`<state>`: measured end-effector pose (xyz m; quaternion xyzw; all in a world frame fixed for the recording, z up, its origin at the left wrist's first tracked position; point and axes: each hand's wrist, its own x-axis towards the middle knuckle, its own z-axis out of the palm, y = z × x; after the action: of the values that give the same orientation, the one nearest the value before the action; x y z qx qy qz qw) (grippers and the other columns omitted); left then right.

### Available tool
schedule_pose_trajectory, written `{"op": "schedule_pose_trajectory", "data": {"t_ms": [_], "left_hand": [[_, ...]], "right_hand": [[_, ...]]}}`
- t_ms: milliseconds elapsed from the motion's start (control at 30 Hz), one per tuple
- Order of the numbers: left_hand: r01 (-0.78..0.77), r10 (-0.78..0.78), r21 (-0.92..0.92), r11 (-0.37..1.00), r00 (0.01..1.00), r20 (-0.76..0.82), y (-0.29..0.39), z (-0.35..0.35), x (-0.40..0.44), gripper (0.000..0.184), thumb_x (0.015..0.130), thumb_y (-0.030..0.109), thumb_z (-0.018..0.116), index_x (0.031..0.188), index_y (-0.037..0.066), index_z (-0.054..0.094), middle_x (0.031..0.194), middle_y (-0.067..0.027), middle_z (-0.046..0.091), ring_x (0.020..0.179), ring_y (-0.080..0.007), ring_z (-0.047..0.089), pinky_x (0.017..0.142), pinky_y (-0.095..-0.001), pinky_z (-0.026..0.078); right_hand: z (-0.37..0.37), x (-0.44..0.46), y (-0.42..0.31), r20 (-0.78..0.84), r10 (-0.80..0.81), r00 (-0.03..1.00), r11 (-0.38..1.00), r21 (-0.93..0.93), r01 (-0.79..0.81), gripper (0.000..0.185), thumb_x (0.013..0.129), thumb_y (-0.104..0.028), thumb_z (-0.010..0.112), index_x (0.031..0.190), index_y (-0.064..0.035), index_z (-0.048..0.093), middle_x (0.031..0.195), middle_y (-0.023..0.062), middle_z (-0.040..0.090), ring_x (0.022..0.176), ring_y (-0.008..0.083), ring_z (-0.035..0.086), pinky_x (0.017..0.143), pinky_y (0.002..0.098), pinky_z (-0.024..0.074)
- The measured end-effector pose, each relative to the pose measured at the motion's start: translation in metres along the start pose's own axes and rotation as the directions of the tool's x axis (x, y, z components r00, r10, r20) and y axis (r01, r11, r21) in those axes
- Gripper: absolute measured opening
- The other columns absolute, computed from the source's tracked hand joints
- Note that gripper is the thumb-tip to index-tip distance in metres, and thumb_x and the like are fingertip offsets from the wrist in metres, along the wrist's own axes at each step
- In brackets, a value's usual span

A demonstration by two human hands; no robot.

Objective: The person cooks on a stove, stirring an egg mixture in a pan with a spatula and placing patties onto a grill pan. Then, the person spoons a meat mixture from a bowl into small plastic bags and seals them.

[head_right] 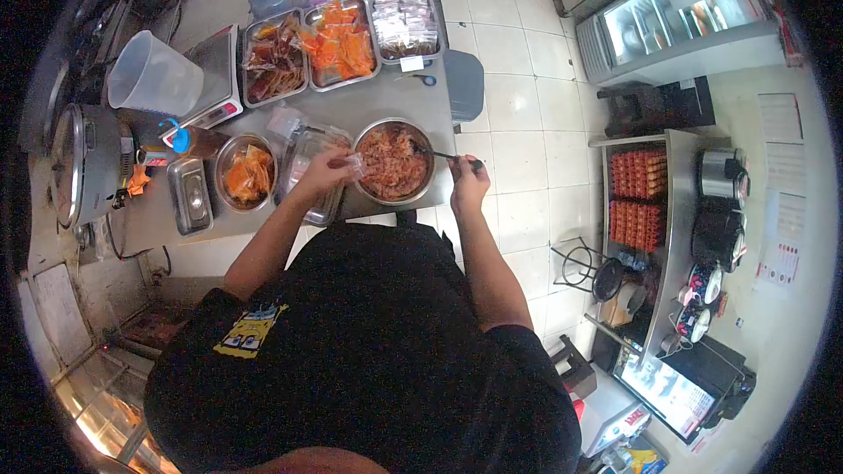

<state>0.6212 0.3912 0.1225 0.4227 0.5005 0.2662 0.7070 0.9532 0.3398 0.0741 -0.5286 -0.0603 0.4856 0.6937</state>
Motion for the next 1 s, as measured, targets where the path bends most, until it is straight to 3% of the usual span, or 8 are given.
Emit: {"op": "schedule_pose_trajectory", "data": {"t_ms": [200, 267, 367, 467, 533, 667, 867, 1000], "left_hand": [[-0.062, 0.062, -0.006, 0.998, 0.993, 0.099, -0.024, -0.001, 0.04, 0.041, 0.091, 0.007, 0.07, 0.13, -0.003, 0.06, 0.111, -0.0139, 0.07, 0.098, -0.0193, 0.069, 0.08, -0.0322, 0.058], [0.036, -0.007, -0.195, 0.98, 0.989, 0.146, 0.001, 0.009, 0.035, 0.043, 0.092, 0.007, 0.07, 0.132, -0.003, 0.059, 0.114, -0.0148, 0.069, 0.098, -0.0199, 0.069, 0.079, -0.0322, 0.059], [0.042, -0.048, 0.034, 0.999, 0.974, 0.22, 0.018, 0.005, 0.038, 0.041, 0.095, 0.007, 0.068, 0.135, 0.0, 0.058, 0.118, -0.0145, 0.067, 0.106, -0.0213, 0.067, 0.086, -0.0326, 0.058], [0.054, -0.044, -0.021, 0.998, 0.941, 0.336, 0.011, 0.0, 0.054, 0.041, 0.096, 0.006, 0.067, 0.135, 0.001, 0.058, 0.118, -0.0144, 0.066, 0.107, -0.0217, 0.066, 0.086, -0.0325, 0.059], [0.081, -0.074, -0.008, 0.997, 0.941, 0.33, 0.013, 0.0, 0.057, 0.041, 0.095, 0.005, 0.067, 0.135, 0.001, 0.057, 0.118, -0.0139, 0.065, 0.106, -0.0218, 0.067, 0.087, -0.0336, 0.06], [0.107, -0.074, -0.065, 0.992, 0.923, 0.378, 0.022, 0.007, 0.056, 0.043, 0.094, 0.001, 0.066, 0.136, 0.0, 0.055, 0.119, -0.013, 0.064, 0.105, -0.0226, 0.067, 0.092, -0.0377, 0.061], [0.155, -0.056, -0.2, 0.967, 0.903, 0.427, 0.033, 0.021, 0.047, 0.047, 0.094, 0.006, 0.07, 0.137, -0.003, 0.053, 0.116, -0.0115, 0.065, 0.108, -0.0238, 0.067, 0.091, -0.0371, 0.06], [0.157, -0.028, -0.292, 0.944, 0.916, 0.4, 0.039, 0.029, 0.043, 0.046, 0.094, 0.005, 0.069, 0.136, -0.005, 0.052, 0.119, -0.0113, 0.063, 0.111, -0.025, 0.066, 0.094, -0.0379, 0.058]], "right_hand": [[0.018, -0.018, -0.026, 0.057, 0.051, 0.997, 0.995, 0.085, -0.055, 0.013, 0.095, 0.003, 0.063, 0.105, 0.0016, 0.056, 0.096, 0.0155, 0.067, 0.087, 0.0265, 0.071, 0.083, 0.0333, 0.0612], [0.024, -0.024, -0.038, 0.063, 0.08, 0.995, 0.99, 0.11, -0.087, 0.012, 0.095, 0.002, 0.063, 0.105, 0.0009, 0.056, 0.096, 0.0152, 0.067, 0.086, 0.0261, 0.071, 0.082, 0.0329, 0.0613], [0.025, -0.027, -0.049, 0.111, 0.154, 0.982, 0.984, 0.079, -0.163, 0.01, 0.096, 0.001, 0.063, 0.104, -0.0001, 0.057, 0.096, 0.014, 0.068, 0.085, 0.0251, 0.071, 0.081, 0.0325, 0.0614], [0.024, -0.025, -0.052, 0.145, 0.159, 0.977, 0.984, 0.052, -0.168, 0.01, 0.096, 0.0, 0.063, 0.104, -0.0007, 0.058, 0.096, 0.013, 0.068, 0.085, 0.0245, 0.071, 0.081, 0.0321, 0.0614], [0.026, -0.028, -0.056, 0.199, 0.163, 0.966, 0.986, 0.009, -0.168, 0.008, 0.097, 0.0, 0.061, 0.103, -0.0019, 0.057, 0.103, 0.0127, 0.063, 0.096, 0.0242, 0.063, 0.093, 0.0371, 0.0536], [0.036, -0.035, -0.063, 0.165, 0.133, 0.977, 0.99, -0.066, -0.123, 0.008, 0.096, 0.0, 0.062, 0.103, -0.0018, 0.058, 0.101, 0.0118, 0.064, 0.094, 0.0227, 0.063, 0.09, 0.0361, 0.0548], [0.066, -0.055, -0.086, 0.251, -0.069, 0.966, 0.975, -0.189, 0.119, 0.01, 0.096, -0.002, 0.066, 0.104, 0.0002, 0.061, 0.094, 0.0124, 0.069, 0.084, 0.0197, 0.07, 0.081, 0.0326, 0.0614], [0.097, -0.085, -0.11, 0.43, -0.268, 0.862, 0.837, -0.338, 0.429, 0.009, 0.096, -0.001, 0.066, 0.103, 0.0013, 0.062, 0.092, 0.0099, 0.071, 0.083, 0.0157, 0.071, 0.078, 0.0303, 0.0597]]}}
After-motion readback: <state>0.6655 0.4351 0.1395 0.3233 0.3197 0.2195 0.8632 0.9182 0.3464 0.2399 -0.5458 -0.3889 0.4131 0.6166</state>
